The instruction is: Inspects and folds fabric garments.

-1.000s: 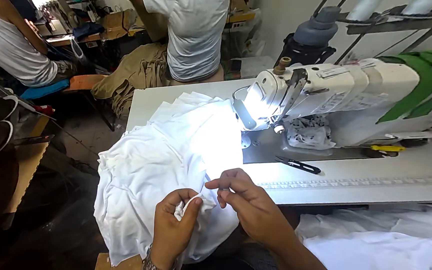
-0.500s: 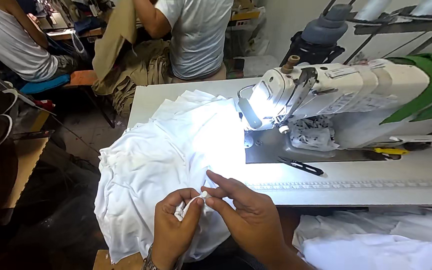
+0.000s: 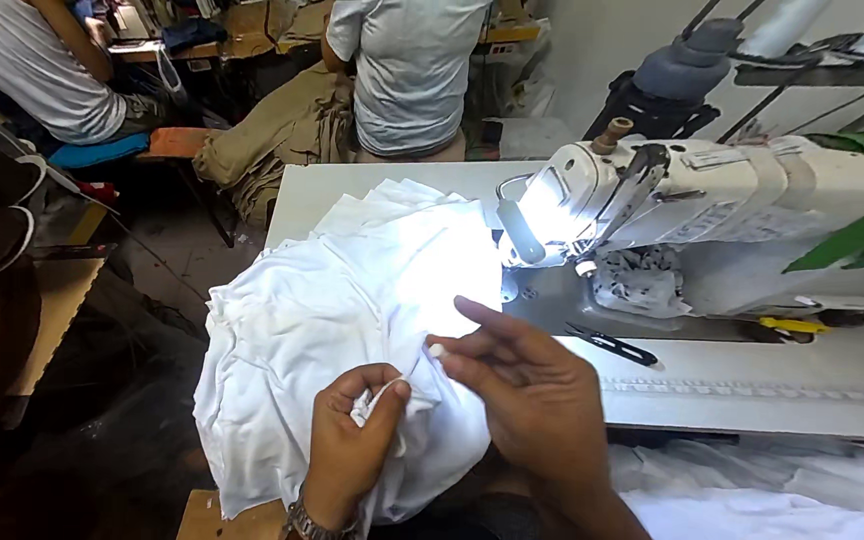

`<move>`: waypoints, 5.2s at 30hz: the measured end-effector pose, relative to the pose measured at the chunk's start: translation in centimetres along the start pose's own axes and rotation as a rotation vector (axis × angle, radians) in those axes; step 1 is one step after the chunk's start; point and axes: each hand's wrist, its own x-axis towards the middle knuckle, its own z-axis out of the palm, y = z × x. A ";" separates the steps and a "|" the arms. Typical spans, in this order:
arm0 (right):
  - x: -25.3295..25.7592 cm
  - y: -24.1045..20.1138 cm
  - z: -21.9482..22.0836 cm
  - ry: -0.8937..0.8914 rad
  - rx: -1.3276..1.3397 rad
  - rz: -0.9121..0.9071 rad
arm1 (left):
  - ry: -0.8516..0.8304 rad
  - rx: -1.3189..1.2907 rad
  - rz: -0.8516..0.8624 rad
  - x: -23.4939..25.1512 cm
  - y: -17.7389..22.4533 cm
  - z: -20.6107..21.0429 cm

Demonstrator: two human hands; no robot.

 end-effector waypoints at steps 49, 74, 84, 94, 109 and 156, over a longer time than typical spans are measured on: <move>8.3 4.5 3.6 -0.139 0.224 0.415 | 0.184 -0.052 0.013 4.8 -6.5 -1.1; 19.2 11.6 23.2 -1.353 -0.623 -0.016 | 0.675 0.655 -0.217 -4.7 -4.7 -14.8; 19.2 12.8 22.8 -1.379 -0.726 -0.148 | 0.718 0.246 -0.470 -5.7 -4.0 -15.0; 20.0 10.8 21.8 -1.282 -0.528 -0.163 | 0.818 0.405 -0.218 -6.6 -2.7 -15.4; 21.1 7.4 15.3 -1.034 -0.605 -0.168 | 0.742 0.344 0.082 -5.8 0.4 -15.3; 11.0 5.4 3.3 -1.099 0.459 -0.001 | -0.006 0.364 0.567 1.8 3.9 -4.3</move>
